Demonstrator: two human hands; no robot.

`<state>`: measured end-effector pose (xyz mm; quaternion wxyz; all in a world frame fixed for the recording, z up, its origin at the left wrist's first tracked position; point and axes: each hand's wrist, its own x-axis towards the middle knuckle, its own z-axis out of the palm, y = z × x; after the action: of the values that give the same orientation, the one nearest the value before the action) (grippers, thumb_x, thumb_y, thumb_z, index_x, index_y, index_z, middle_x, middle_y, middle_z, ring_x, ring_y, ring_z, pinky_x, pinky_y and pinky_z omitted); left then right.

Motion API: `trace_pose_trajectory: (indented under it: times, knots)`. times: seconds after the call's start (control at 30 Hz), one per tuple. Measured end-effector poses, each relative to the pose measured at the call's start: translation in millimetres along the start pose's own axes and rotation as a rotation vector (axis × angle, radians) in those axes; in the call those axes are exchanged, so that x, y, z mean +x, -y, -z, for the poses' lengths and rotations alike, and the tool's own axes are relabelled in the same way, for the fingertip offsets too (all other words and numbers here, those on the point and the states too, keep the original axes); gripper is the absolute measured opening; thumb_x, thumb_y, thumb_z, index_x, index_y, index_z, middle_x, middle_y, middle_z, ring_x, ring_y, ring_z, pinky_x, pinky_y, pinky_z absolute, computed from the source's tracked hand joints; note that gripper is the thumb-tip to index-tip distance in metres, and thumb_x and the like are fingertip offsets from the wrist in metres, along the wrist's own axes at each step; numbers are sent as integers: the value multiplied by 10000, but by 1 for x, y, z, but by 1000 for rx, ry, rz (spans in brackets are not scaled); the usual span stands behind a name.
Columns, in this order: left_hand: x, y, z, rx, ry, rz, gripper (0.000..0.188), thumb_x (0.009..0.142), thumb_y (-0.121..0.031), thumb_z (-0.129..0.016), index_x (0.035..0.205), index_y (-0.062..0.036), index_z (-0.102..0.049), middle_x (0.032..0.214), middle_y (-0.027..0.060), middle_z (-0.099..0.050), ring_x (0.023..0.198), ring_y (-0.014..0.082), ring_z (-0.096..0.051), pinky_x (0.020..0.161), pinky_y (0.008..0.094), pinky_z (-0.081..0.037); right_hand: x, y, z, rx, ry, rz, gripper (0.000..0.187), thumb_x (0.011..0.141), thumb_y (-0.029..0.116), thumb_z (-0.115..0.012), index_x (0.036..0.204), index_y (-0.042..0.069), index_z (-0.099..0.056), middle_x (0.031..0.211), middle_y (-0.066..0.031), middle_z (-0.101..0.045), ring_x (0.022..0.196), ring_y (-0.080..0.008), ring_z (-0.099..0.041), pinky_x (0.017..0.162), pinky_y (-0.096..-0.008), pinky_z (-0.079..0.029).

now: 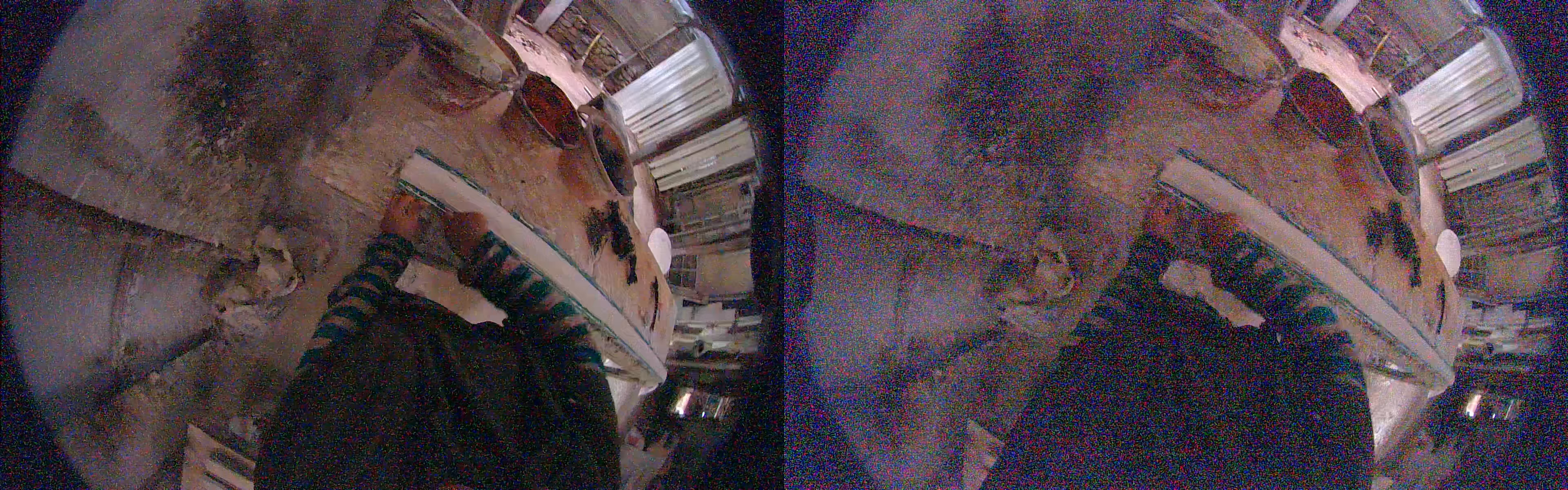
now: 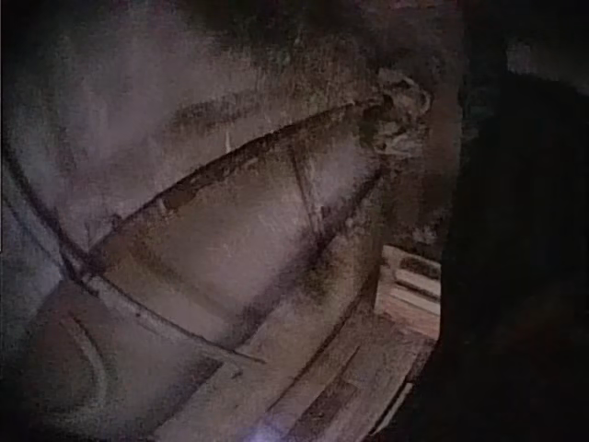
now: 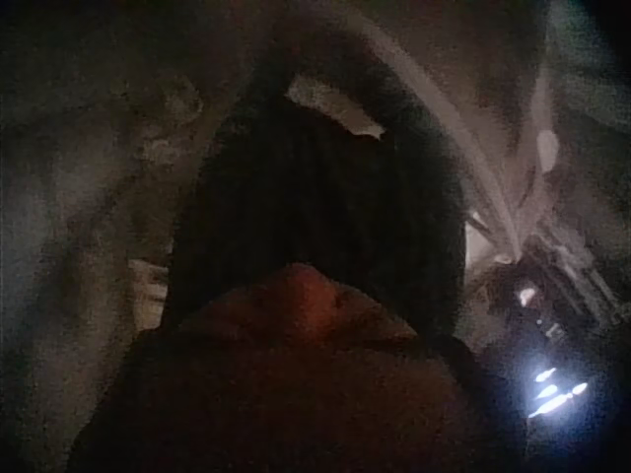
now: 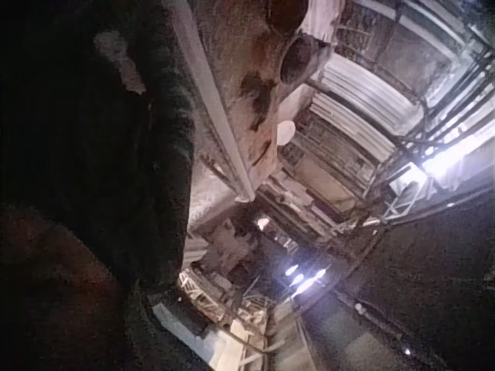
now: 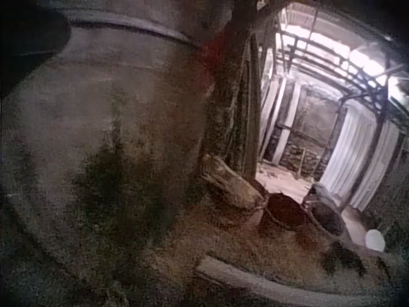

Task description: The person uses a cloth to wipe a large, curved wooden surface in a workshop. They move items like a long white board and a bucket aside to access the surface, then wipe it with a cloth, occasionally dipping the cloth into a bucket.

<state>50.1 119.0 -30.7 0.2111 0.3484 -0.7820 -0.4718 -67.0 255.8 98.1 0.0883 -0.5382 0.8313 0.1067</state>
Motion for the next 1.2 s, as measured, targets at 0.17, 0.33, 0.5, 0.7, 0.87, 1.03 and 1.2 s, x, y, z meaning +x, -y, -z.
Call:
trace_pose_trajectory:
  times: [0.17, 0.33, 0.5, 0.7, 0.87, 1.03, 1.2]
  knots:
    - [11, 14, -24, -3, -278, -30, 472, 881, -467, -768, 1096, -54, -693, 1254, 207, -646, 1166, 401, -614, 997, 514, -506, -24, -9, -17, -55, -62, -51, 298, 1031, 200, -490, 1232, 75, -670, 812, -200, -707, 742, -402, -712, 682, -532, -570]
    - [26, 34, -33, -61, -295, -142, 375, 884, -336, -777, 1098, -39, -696, 1306, 211, -617, 1263, 407, -546, 1095, 495, -454, -46, -20, -8, 18, -64, -44, 287, 1032, 195, -499, 1246, 98, -664, 805, -201, -699, 747, -404, -710, 698, -538, -574]
    - [15, 50, -35, 93, -363, -309, 355, 892, -147, -703, 1230, -51, -658, 1354, 223, -579, 1236, 419, -559, 1100, 510, -452, -51, -15, 3, -107, -246, -11, 276, 1040, 189, -493, 1253, 83, -631, 897, -214, -696, 779, -435, -698, 715, -553, -570]
    - [13, 36, -15, 61, -148, -235, 485, 876, -105, -660, 1355, -68, -602, 1429, 235, -522, 1289, 450, -514, 1116, 532, -438, -48, 12, 57, 52, -264, 7, 261, 1023, 192, -516, 1237, 96, -632, 1008, -199, -689, 878, -422, -697, 690, -539, -576]
    - [7, 14, -21, 112, -26, -282, 537, 847, -104, -657, 1376, -53, -582, 1421, 244, -526, 1332, 453, -471, 1128, 530, -426, -37, 4, 56, 58, -240, 0, 254, 1008, 204, -540, 1231, 125, -631, 1030, -168, -680, 840, -406, -696, 668, -522, -577]
    - [20, 44, -53, 229, -176, -418, 547, 840, -150, -672, 1372, -61, -587, 1385, 235, -544, 1282, 454, -471, 1116, 550, -418, -21, 5, 47, 35, -190, -4, 260, 990, 209, -568, 1230, 128, -625, 1033, -171, -668, 821, -411, -693, 666, -530, -572]
    - [21, 43, -56, 208, -141, -403, 555, 832, -164, -678, 1375, -93, -587, 1389, 225, -538, 1266, 465, -464, 1128, 566, -396, -23, 4, 54, 108, -103, -29, 293, 994, 200, -565, 1263, 92, -608, 1067, -216, -664, 913, -433, -685, 758, -554, -566]
